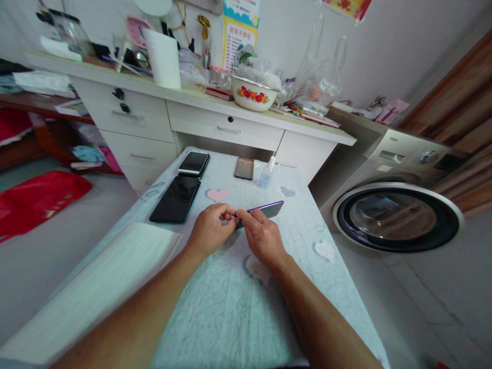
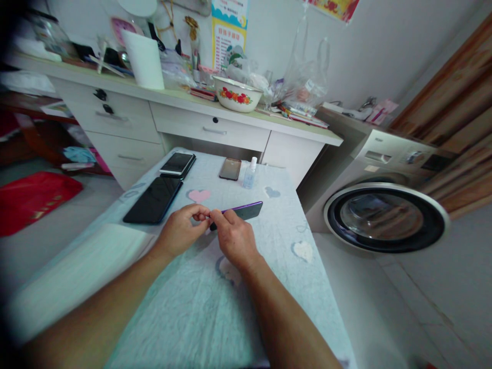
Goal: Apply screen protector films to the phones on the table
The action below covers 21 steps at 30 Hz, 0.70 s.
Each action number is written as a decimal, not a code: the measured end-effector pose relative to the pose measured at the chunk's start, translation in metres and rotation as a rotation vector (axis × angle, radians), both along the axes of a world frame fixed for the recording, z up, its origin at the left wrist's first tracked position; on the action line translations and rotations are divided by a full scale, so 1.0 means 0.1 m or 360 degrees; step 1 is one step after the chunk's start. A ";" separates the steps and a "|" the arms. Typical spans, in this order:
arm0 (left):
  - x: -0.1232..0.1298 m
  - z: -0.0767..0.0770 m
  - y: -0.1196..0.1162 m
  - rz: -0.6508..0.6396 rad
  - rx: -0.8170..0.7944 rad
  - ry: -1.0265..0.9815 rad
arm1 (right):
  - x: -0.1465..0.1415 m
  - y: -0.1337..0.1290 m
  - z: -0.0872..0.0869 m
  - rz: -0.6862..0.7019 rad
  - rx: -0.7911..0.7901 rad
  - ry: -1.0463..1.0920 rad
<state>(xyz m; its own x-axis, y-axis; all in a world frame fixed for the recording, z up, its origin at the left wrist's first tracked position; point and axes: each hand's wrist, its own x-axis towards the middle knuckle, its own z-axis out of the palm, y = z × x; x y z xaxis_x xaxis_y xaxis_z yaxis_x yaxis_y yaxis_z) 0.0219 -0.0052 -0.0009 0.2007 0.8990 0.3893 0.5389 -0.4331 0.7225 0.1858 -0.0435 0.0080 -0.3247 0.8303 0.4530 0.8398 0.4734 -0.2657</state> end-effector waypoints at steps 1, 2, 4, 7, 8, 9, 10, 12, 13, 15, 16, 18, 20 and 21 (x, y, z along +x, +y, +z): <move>0.00 0.01 0.00 0.0005 -0.0006 -0.0007 | 0.01 0.01 0.00 -0.0004 0.0001 0.0011; 0.00 0.01 -0.01 0.0012 -0.0015 -0.0016 | 0.02 0.01 -0.01 -0.0011 0.0004 0.0027; 0.00 0.03 -0.01 0.0029 -0.0036 -0.0029 | 0.06 0.03 -0.02 -0.0025 0.0008 0.0056; 0.01 0.04 -0.02 0.0048 -0.0058 -0.0035 | 0.12 0.05 -0.04 -0.0038 0.0021 0.0098; 0.01 0.05 -0.02 0.0051 -0.0063 -0.0038 | 0.14 0.06 -0.04 -0.0047 0.0027 0.0115; 0.01 0.05 -0.02 0.0051 -0.0067 -0.0040 | 0.16 0.06 -0.05 -0.0054 0.0030 0.0134; 0.01 0.04 -0.02 0.0050 -0.0071 -0.0041 | 0.18 0.07 -0.05 -0.0065 0.0035 0.0155; 0.01 0.04 -0.02 0.0053 -0.0075 -0.0039 | 0.22 0.07 -0.05 -0.0090 0.0048 0.0194; 0.01 0.04 -0.02 0.0056 -0.0075 -0.0036 | 0.24 0.07 -0.05 -0.0104 0.0056 0.0209; 0.01 0.03 -0.02 0.0059 -0.0083 -0.0029 | 0.27 0.08 -0.05 -0.0138 0.0076 0.0224; 0.01 0.03 -0.01 0.0060 -0.0088 -0.0029 | 0.29 0.09 -0.05 -0.0155 0.0087 0.0227; 0.00 0.04 -0.01 0.0061 -0.0093 -0.0034 | 0.32 0.11 -0.06 -0.0178 0.0109 0.0234; 0.00 0.04 -0.01 0.0062 -0.0092 -0.0041 | 0.36 0.13 -0.07 -0.0191 0.0129 0.0246; 0.00 0.04 -0.02 0.0061 -0.0087 -0.0046 | 0.38 0.14 -0.07 -0.0197 0.0140 0.0255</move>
<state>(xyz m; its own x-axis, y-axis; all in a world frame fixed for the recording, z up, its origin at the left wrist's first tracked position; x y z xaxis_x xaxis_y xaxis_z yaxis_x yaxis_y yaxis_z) 0.0223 -0.0067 0.0033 0.1553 0.9259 0.3444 0.5328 -0.3721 0.7600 0.2236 -0.0296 0.0006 -0.1408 0.8142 0.5633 0.8432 0.3968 -0.3628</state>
